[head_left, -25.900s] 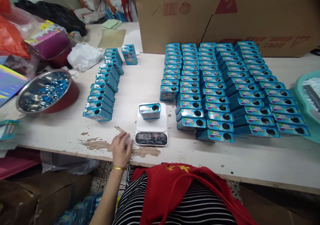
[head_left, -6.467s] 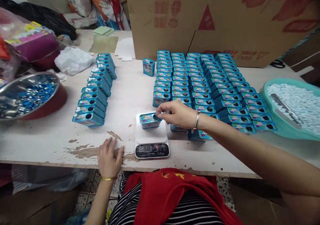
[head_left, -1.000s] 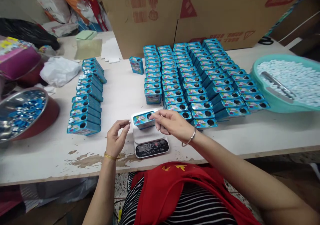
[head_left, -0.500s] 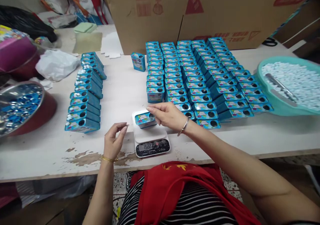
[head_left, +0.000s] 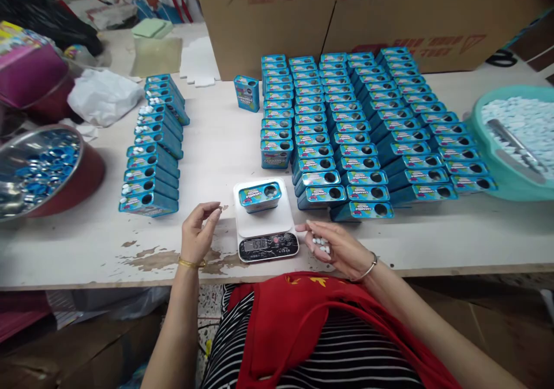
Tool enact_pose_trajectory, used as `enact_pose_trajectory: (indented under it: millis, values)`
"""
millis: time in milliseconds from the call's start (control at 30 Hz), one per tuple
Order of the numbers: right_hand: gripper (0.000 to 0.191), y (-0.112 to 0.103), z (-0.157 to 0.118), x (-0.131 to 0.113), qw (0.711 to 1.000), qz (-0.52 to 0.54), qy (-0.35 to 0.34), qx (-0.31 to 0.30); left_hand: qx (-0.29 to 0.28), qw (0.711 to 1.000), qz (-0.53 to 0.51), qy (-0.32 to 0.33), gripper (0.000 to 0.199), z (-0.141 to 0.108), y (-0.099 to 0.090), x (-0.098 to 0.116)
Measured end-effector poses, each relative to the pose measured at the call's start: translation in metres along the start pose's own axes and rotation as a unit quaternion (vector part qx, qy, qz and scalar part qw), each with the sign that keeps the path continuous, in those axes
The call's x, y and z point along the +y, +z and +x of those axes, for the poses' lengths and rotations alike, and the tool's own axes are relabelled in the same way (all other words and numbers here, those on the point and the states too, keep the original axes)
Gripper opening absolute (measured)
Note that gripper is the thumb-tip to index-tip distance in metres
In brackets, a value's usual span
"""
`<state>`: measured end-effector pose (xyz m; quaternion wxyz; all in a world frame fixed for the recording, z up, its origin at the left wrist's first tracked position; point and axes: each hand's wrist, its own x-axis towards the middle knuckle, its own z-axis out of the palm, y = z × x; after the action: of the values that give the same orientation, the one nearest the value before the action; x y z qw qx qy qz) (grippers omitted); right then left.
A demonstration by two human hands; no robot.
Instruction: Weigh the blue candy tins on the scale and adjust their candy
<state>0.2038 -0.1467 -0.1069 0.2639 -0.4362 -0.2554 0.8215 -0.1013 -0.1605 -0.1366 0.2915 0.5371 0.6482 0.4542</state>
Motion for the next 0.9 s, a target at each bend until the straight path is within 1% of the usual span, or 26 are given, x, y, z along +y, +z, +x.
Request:
enact_pose_trajectory:
  millis: [100,200,300,400,500,567,667,733,800,867,900]
  values:
    - [0.038,-0.014,-0.003,0.017,0.999,0.020,0.002,0.034,-0.009,1.000,-0.004,0.011,0.029,0.003,0.003,0.006]
    - [0.040,-0.022,-0.004,0.027,0.998,0.032,-0.001,0.051,-0.022,0.999,0.000,0.029,0.026,0.006,0.006,0.014]
    - [0.043,-0.025,-0.003,0.033,0.998,0.023,0.001,0.055,-0.032,0.998,0.006,0.052,0.025,0.010,0.009,0.024]
    - [0.046,-0.022,-0.003,0.034,0.999,0.001,0.005,0.051,-0.051,0.995,0.009,0.084,0.027,0.016,0.011,0.034]
    - [0.045,-0.006,-0.002,0.018,0.998,-0.044,-0.022,0.026,-0.070,0.992,0.012,0.104,0.031,0.021,0.015,0.041]
    - [0.040,0.012,0.003,-0.003,0.995,-0.076,-0.068,-0.004,-0.076,0.991,0.018,0.105,0.031,0.023,0.018,0.043]
    - [0.029,0.043,0.018,-0.040,0.982,-0.121,-0.141,-0.045,-0.074,0.991,0.031,0.108,0.029,0.024,0.020,0.044]
    - [0.021,0.057,0.030,-0.059,0.972,-0.144,-0.177,-0.054,-0.073,0.990,0.036,0.113,0.028,0.023,0.018,0.045]
    - [0.018,0.063,0.037,-0.068,0.968,-0.152,-0.197,-0.045,-0.072,0.990,0.042,0.114,0.027,0.021,0.014,0.043]
    - [0.025,0.059,0.037,-0.067,0.972,-0.135,-0.191,-0.035,-0.064,0.991,0.043,0.109,0.027,0.018,0.009,0.040]
    - [0.028,0.054,0.034,-0.063,0.976,-0.117,-0.178,-0.033,-0.059,0.992,0.041,0.103,0.027,0.017,0.007,0.037]
